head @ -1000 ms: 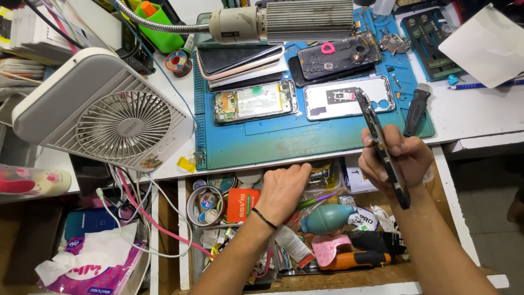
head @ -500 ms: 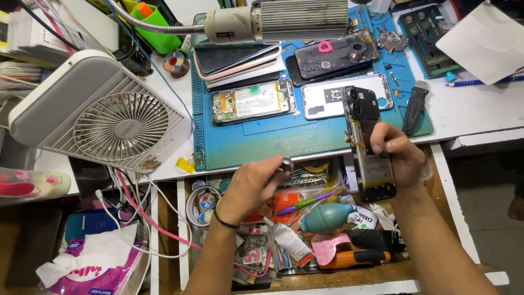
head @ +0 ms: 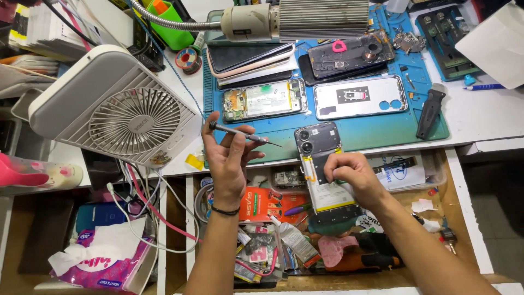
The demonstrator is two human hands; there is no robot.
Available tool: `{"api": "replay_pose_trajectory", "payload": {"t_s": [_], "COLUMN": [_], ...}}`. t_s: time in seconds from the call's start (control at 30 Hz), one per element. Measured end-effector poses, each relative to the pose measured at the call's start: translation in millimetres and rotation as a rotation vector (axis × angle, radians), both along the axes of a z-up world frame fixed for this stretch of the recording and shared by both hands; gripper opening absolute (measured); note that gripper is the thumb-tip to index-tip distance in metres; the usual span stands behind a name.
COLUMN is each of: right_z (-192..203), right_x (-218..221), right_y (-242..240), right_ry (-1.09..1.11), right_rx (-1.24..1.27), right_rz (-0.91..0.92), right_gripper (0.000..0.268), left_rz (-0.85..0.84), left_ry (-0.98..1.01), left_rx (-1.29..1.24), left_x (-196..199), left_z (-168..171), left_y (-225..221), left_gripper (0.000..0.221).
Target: Assembling the internal components of a smartphone, including connecting ribbon cables and securing the motherboard.
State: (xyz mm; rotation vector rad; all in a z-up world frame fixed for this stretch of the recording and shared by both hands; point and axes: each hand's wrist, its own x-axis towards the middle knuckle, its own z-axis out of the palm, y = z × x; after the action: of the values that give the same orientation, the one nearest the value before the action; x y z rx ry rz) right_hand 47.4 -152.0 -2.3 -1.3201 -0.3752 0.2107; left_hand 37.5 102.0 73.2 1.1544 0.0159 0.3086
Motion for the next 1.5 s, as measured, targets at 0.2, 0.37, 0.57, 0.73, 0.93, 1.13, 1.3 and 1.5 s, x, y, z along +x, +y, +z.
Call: {"api": "replay_pose_trajectory", "payload": {"t_s": [0.2,0.37,0.57,0.73,0.93,1.13,1.3,1.5], "right_z": [10,15,34,29,25,35,35,36], "right_x": [-7,-5,13,20,25,22,23,23], "right_y": [9,6,-44,-74,-89,-89,-88,-85], "right_ry": [0.025,0.011,0.037,0.076,0.174,0.247,0.261,0.253], "right_rx": [-0.091,-0.053,0.239,0.529,0.677,0.71,0.718,0.723], "right_rz": [0.06,-0.005,-0.092,-0.35,-0.293,-0.285,-0.284,-0.27], "right_gripper": [0.018,0.02,0.02,0.02,0.021,0.016,0.016,0.016], "left_rz": [-0.002,-0.021,-0.158,-0.411,-0.376,-0.377,-0.347,-0.413], "left_ry": [-0.005,-0.033,-0.122,-0.175,-0.422,-0.326,-0.305,-0.225], "left_rx": [0.025,0.078,0.366,0.674,1.213,1.498,1.587,1.712], "left_x": [1,3,-8,-18,-16,-16,-21,-20], "left_z": [-2,-8,-5,-7,-38,-38,-32,-45], "left_y": [1,5,-7,-23,-33,-45,-46,-44], "left_gripper": [0.062,0.059,0.058,0.051,0.039,0.015,0.009,0.022]}}
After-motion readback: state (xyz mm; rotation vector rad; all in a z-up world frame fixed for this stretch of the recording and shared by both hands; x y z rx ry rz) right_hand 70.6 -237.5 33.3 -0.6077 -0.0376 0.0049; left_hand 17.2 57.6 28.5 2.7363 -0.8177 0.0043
